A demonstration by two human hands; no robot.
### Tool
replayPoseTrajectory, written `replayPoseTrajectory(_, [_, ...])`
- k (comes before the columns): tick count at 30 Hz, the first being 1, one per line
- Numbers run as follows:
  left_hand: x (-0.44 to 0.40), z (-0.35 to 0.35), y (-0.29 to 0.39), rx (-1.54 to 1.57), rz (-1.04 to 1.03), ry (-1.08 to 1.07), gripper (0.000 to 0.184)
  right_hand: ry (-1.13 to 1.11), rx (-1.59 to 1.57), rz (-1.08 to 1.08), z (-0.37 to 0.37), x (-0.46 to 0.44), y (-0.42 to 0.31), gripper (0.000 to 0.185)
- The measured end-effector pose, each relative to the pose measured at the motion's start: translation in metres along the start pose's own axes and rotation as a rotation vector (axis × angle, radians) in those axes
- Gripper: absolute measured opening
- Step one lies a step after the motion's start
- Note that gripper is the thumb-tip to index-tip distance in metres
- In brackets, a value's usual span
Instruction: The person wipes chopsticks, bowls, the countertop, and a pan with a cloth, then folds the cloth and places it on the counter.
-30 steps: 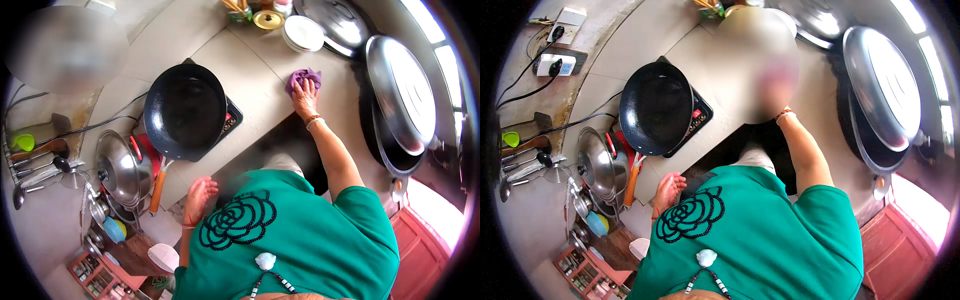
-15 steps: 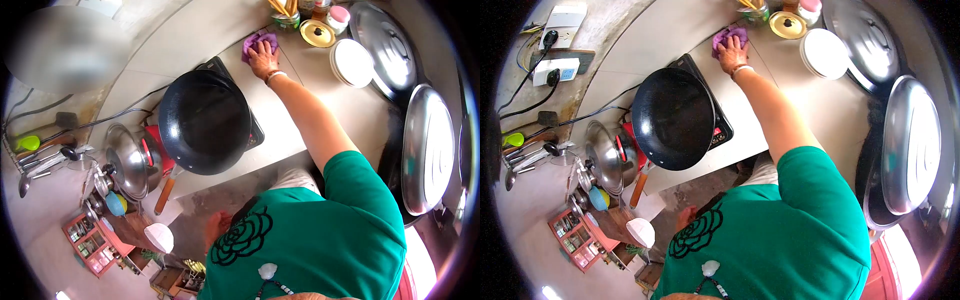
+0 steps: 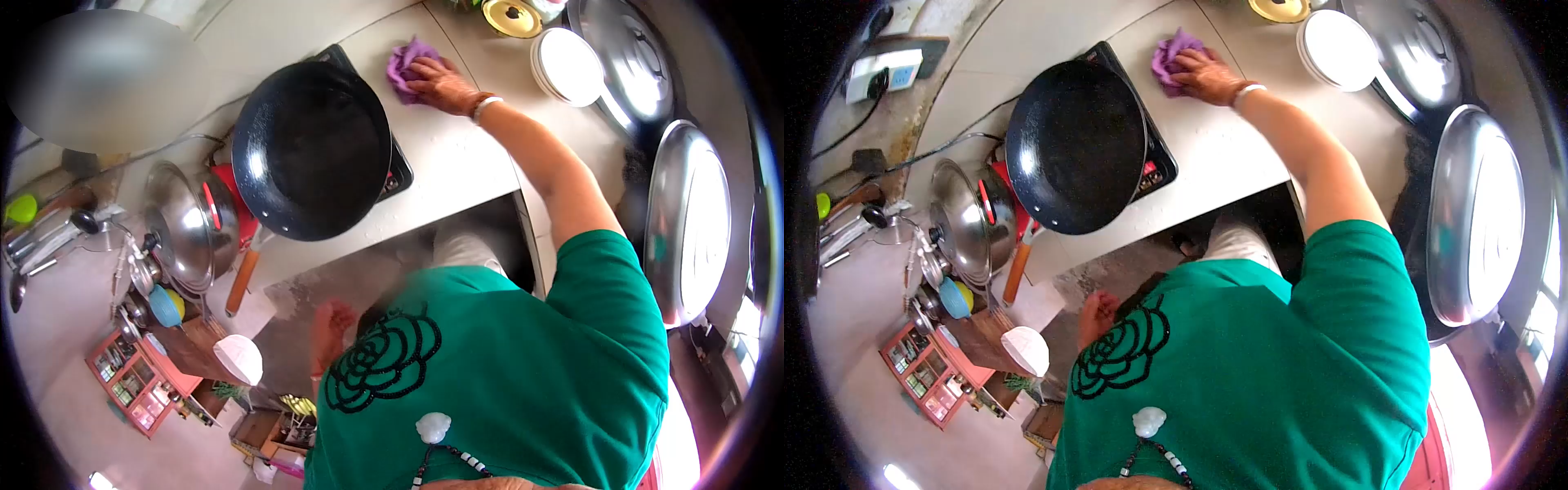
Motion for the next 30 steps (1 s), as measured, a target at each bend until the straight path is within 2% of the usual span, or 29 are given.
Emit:
replayPoseTrajectory(3, [-0.009, -0.002, 0.005, -0.053, 0.012, -0.069, 0.032, 0.007, 0.029, -0.014, 0.021, 0.067, 0.006, 0.036])
replayPoseTrajectory(5, [-0.015, -0.001, 0.007, -0.078, 0.005, -0.095, 0.032, -0.263, 0.035, -0.154, 0.01, 0.092, -0.01, 0.037])
replayPoseTrajectory(7, [-0.022, -0.003, 0.005, -0.171, -0.041, -0.159, 0.032, -0.109, -0.037, -0.013, 0.0, 0.111, -0.05, 0.036])
replayPoseTrajectory(8, [-0.028, -0.002, 0.003, -0.176, -0.045, -0.196, 0.032, -0.195, -0.11, -0.003, 0.001, 0.11, -0.084, 0.035])
replayPoseTrajectory(9, [-0.03, -0.001, 0.003, -0.175, -0.053, -0.212, 0.032, -0.119, -0.172, 0.028, -0.002, 0.115, -0.11, 0.034])
replayPoseTrajectory(11, [-0.031, -0.001, 0.004, -0.17, -0.056, -0.274, 0.032, -0.136, -0.085, 0.062, -0.012, 0.124, -0.153, 0.035])
replayPoseTrajectory(13, [-0.026, 0.002, 0.013, -0.211, -0.082, -0.27, 0.032, -0.182, -0.006, 0.02, -0.017, 0.127, -0.157, 0.035])
replayPoseTrajectory(15, [-0.022, 0.013, 0.013, -0.253, -0.094, -0.256, 0.032, -0.091, 0.023, -0.097, -0.003, 0.128, -0.129, 0.036])
replayPoseTrajectory(16, [-0.02, 0.022, 0.013, -0.187, -0.085, -0.252, 0.032, -0.181, 0.074, -0.316, -0.005, 0.131, -0.098, 0.038])
replayPoseTrajectory(19, [-0.02, 0.051, 0.01, -0.112, -0.072, -0.228, 0.03, 0.195, 0.109, -0.552, 0.036, 0.187, -0.035, 0.038])
replayPoseTrajectory(21, [-0.016, 0.07, 0.009, -0.159, -0.13, -0.164, 0.03, 0.24, 0.084, -0.652, 0.057, 0.224, -0.027, 0.039])
replayPoseTrajectory(23, [-0.011, 0.083, -0.003, -0.164, -0.126, -0.177, 0.031, 0.26, 0.238, -0.757, 0.057, 0.242, -0.048, 0.035])
replayPoseTrajectory(25, [-0.018, 0.097, -0.021, -0.225, -0.167, -0.179, 0.033, 0.218, 0.016, -0.658, 0.025, 0.236, -0.077, 0.035])
replayPoseTrajectory(28, [-0.029, 0.11, -0.048, -0.138, -0.104, -0.194, 0.034, 0.121, -0.001, -0.524, 0.011, 0.193, -0.164, 0.033])
replayPoseTrajectory(30, [-0.032, 0.115, -0.05, -0.142, -0.125, -0.21, 0.034, 0.049, 0.03, -0.483, 0.009, 0.17, -0.179, 0.033])
Point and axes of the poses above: each hand's wrist, its own x-axis away from the middle knuckle, its own z-axis out of the back of the hand, y = z × x, the point moved 10 cm from there along -x, towards the middle knuckle, and after that the axes turned 1 degree about z, right-handed, at the moved point
